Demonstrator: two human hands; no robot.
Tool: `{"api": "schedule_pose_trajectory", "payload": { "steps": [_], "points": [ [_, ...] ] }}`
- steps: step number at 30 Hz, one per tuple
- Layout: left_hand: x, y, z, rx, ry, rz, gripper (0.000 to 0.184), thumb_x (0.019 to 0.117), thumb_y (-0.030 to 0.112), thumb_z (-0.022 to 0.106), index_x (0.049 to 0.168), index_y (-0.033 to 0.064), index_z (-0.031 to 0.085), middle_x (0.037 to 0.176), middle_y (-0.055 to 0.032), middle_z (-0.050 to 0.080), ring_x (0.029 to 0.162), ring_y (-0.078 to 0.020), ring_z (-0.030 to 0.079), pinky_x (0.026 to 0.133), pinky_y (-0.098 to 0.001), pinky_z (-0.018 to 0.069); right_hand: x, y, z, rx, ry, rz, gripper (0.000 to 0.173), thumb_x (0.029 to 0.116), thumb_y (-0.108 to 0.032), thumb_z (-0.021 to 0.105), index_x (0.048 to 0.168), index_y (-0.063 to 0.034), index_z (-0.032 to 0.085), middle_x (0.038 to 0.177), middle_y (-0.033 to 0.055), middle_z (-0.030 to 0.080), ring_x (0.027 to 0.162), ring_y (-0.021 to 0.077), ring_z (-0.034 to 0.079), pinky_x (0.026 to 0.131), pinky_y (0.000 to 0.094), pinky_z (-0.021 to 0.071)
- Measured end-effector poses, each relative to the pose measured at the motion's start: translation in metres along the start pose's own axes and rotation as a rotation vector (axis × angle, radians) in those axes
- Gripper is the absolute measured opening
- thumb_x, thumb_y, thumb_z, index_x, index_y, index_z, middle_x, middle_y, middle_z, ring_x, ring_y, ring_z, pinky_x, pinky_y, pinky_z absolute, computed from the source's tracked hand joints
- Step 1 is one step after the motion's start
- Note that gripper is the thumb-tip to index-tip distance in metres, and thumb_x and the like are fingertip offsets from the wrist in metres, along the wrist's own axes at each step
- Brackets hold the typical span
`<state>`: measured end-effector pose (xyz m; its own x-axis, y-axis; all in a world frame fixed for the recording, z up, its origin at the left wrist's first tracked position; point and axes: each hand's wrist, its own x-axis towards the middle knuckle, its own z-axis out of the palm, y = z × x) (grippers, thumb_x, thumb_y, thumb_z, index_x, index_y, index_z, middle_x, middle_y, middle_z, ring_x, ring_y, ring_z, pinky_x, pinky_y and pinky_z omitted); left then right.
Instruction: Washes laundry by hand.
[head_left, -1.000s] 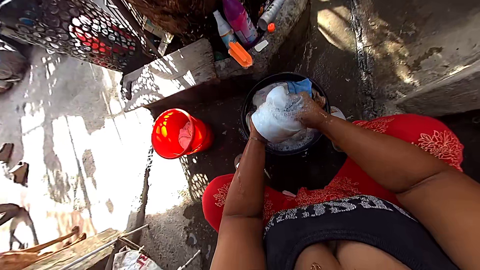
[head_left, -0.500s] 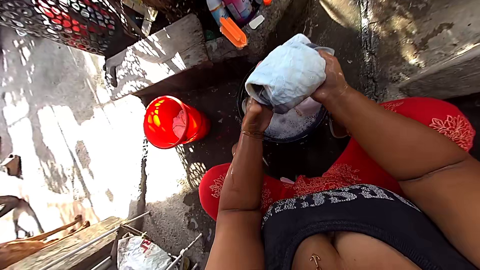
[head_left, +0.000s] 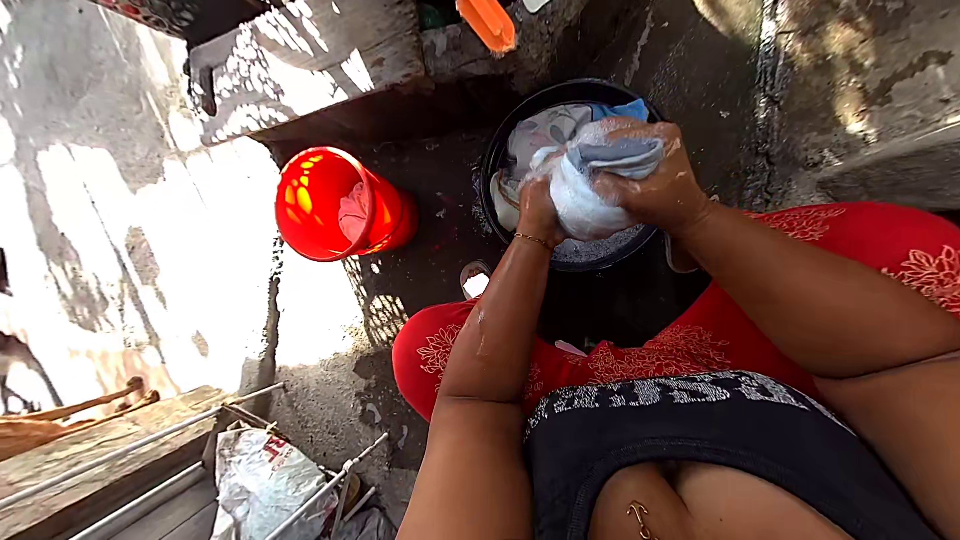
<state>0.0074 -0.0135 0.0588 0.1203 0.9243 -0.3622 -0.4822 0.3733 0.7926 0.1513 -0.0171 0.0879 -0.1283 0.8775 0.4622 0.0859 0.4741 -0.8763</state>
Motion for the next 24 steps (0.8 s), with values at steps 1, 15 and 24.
{"api": "schedule_pose_trajectory", "payload": {
  "steps": [1,15,24],
  "points": [
    [-0.001,0.001,-0.003,0.030,-0.024,-0.031,0.028,0.1091,0.020,0.035,0.115,0.0066,0.060,0.098,-0.0042,0.067,0.093,-0.0126,0.066,0.085,-0.0345,0.0575,-0.002,-0.002,0.000,-0.018,-0.042,-0.027,0.028,0.0818,-0.015,0.075,0.102,0.0038,0.071,0.103,0.0066,0.074,0.103,0.0021,0.068,0.096,0.0217,0.0541],
    [-0.011,0.044,-0.036,0.308,0.096,0.121,0.019,0.1047,0.017,0.048,0.100,0.0069,0.064,0.083,0.0006,0.069,0.080,-0.0093,0.068,0.079,-0.0339,0.0597,-0.006,0.007,0.001,-0.021,-0.319,-0.021,0.041,0.0952,-0.035,0.068,0.107,0.0040,0.067,0.126,0.0208,0.059,0.124,0.0225,0.056,0.105,0.0337,0.0470],
    [-0.019,0.180,-0.166,0.131,0.696,0.841,0.057,0.1132,0.044,0.020,0.149,0.0052,0.039,0.137,-0.0157,0.058,0.126,-0.0253,0.059,0.106,-0.0526,0.0505,0.026,0.040,-0.031,0.012,-0.101,0.705,0.043,0.1012,-0.024,0.065,0.139,-0.0076,0.054,0.135,0.0116,0.061,0.107,0.0200,0.070,0.085,0.0376,0.0616]
  ]
}}
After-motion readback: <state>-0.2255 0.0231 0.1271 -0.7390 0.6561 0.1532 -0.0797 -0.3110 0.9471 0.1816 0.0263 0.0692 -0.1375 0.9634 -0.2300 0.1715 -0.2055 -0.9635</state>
